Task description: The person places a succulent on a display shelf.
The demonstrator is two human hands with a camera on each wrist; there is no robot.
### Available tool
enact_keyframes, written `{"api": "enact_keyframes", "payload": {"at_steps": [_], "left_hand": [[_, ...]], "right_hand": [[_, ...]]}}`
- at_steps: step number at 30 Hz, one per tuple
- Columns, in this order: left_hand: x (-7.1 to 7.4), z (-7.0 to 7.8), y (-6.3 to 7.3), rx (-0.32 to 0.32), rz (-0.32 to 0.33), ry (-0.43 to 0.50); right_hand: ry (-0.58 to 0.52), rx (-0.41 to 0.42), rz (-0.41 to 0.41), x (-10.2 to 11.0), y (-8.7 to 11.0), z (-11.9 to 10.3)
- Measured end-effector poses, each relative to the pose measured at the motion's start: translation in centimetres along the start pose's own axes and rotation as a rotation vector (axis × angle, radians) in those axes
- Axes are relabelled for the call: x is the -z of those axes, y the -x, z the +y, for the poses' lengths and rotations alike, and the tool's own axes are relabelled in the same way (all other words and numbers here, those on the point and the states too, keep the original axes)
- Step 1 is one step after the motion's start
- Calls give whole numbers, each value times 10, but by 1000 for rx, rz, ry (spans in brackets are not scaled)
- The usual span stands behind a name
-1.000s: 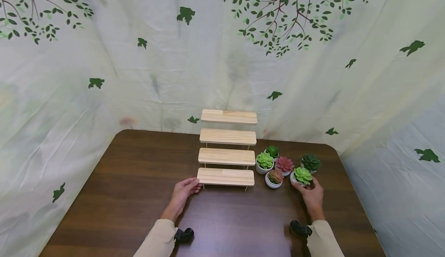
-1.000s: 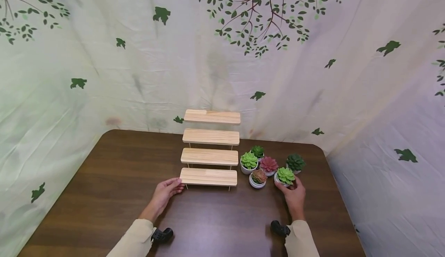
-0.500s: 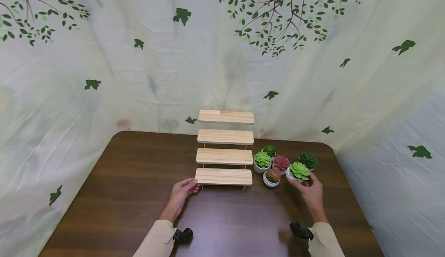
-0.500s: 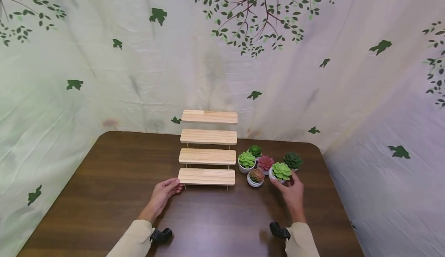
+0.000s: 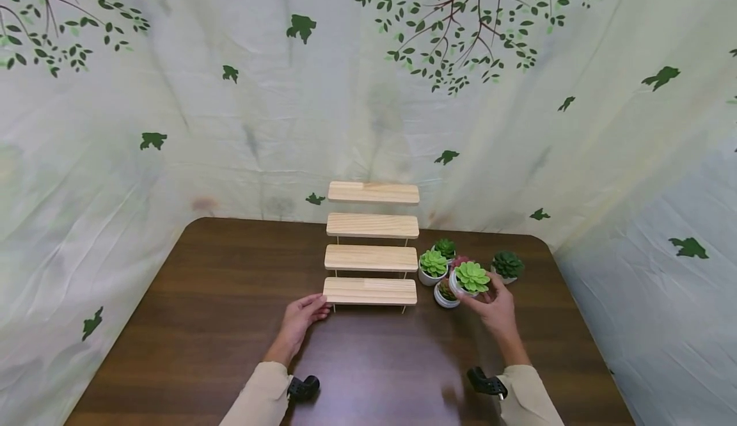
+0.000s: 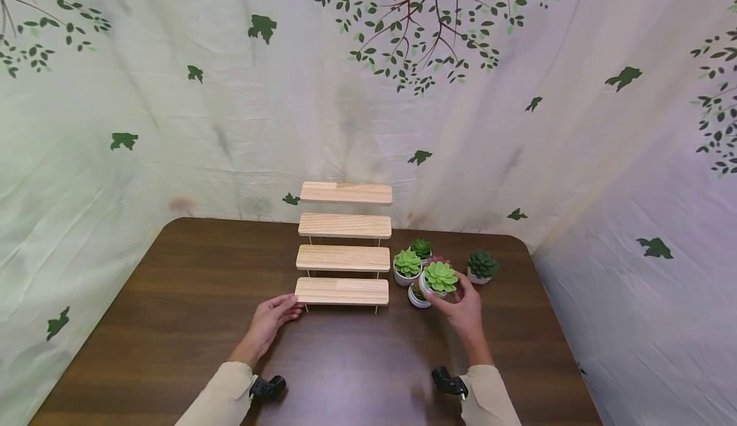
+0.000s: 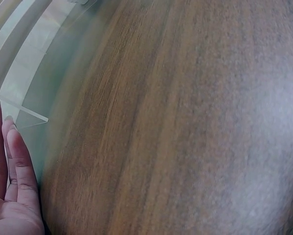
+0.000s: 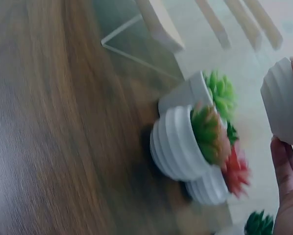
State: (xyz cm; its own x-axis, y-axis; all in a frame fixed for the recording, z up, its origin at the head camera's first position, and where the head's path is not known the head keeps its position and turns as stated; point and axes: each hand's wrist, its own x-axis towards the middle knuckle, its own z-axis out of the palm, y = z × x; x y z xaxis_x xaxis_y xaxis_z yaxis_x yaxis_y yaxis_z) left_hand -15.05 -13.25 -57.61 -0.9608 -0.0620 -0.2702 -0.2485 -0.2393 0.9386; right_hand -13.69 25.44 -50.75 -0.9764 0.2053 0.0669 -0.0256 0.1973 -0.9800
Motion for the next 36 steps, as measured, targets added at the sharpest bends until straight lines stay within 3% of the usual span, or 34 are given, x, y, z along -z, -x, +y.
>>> {"api": "enact_keyframes", "payload": {"at_steps": [9,20,27,36], "left_hand": [[1,-1,0,11,2,11],[-1,-3,-3,-12,-2,34],[0,-3,-2,-8,7,27],[1,-3,-2,-19,0,38]], "right_hand": [[-15,44,-55,-33,0,-10],[-29,160,-133,-76,-1,-18],[-44,146,-162,-100,4,-23],[-86,158,-201,-126,18,-54]]}}
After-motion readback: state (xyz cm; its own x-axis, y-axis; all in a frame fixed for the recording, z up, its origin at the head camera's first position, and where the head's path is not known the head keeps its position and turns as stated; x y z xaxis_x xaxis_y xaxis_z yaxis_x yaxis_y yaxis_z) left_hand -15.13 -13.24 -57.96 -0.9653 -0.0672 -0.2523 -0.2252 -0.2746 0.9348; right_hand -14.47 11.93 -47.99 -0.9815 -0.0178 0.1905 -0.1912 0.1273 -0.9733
